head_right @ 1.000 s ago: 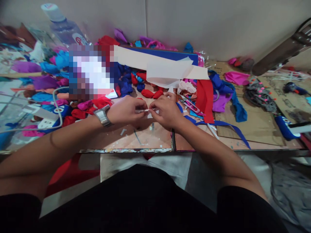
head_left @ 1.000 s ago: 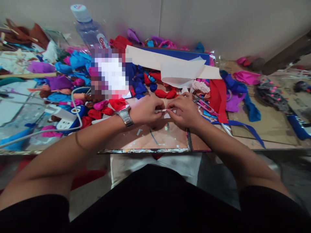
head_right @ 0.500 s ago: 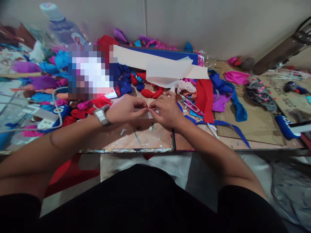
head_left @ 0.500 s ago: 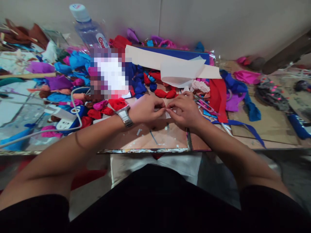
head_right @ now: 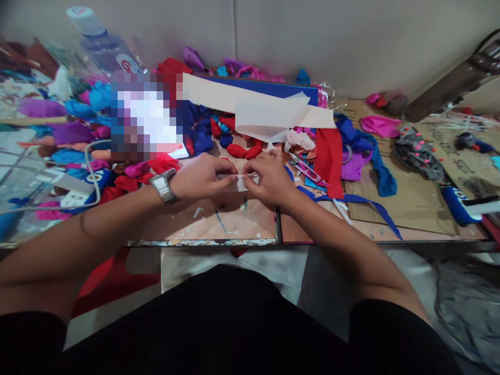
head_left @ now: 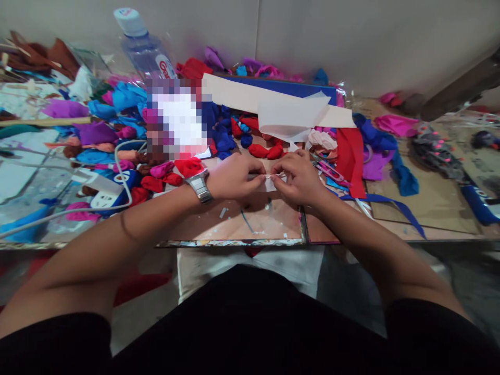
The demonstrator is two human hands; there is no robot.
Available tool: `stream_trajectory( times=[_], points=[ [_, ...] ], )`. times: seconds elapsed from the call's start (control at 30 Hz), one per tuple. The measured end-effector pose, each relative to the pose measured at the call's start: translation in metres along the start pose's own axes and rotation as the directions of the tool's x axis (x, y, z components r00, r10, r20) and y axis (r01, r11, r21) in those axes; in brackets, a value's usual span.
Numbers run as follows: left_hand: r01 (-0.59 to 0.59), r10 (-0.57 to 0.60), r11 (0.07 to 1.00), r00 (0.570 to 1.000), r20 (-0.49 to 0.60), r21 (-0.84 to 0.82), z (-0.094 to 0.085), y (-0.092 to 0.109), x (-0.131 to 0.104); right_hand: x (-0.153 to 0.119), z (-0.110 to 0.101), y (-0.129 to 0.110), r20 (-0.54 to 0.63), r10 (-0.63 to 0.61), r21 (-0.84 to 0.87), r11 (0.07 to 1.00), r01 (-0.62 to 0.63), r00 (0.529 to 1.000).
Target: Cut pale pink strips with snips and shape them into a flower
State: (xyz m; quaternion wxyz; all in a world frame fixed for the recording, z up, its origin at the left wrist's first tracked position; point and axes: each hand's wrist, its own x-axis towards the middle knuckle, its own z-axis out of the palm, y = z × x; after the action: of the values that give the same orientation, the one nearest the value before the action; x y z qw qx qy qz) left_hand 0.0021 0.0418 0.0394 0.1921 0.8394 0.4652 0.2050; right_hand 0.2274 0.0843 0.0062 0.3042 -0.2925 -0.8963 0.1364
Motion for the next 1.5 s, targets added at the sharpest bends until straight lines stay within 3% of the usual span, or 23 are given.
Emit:
stream_trajectory(
  times=[0.47, 0.77, 1.07, 1.3, 1.5],
  points=[
    [0.094, -0.097, 0.995, 0.988, 0.117, 0.031, -0.0072, -0.0027, 0.0047, -0.0005, -0.0001, 0.002, -0.025, -0.007, -0.009, 1.0, 0.007, 1.0],
    [0.055, -0.073, 0.995, 0.976, 0.205, 0.089, -0.0076, -0.0017, 0.0044, -0.0011, 0.0015, 0.0005, -0.024, -0.025, 0.017, 1.0, 0.025, 0.999],
    [0.1, -0.108, 0.994, 0.969, 0.221, 0.048, -0.0102, -0.0031, 0.0057, -0.0013, 0.001, 0.0009, -0.021, 0.003, 0.018, 1.0, -0.003, 1.0],
    [0.032, -0.039, 0.999, 0.977, 0.211, 0.04, -0.0075, -0.0032, 0.005, -0.0015, 0.0007, -0.001, 0.024, 0.016, 0.016, 1.0, -0.016, 1.0],
    [0.077, -0.049, 0.993, 0.958, 0.283, -0.09, -0.0075, -0.0068, 0.0056, -0.0013, 0.0018, -0.0011, 0.014, 0.022, 0.028, 0.999, -0.023, 1.0]
  ],
)
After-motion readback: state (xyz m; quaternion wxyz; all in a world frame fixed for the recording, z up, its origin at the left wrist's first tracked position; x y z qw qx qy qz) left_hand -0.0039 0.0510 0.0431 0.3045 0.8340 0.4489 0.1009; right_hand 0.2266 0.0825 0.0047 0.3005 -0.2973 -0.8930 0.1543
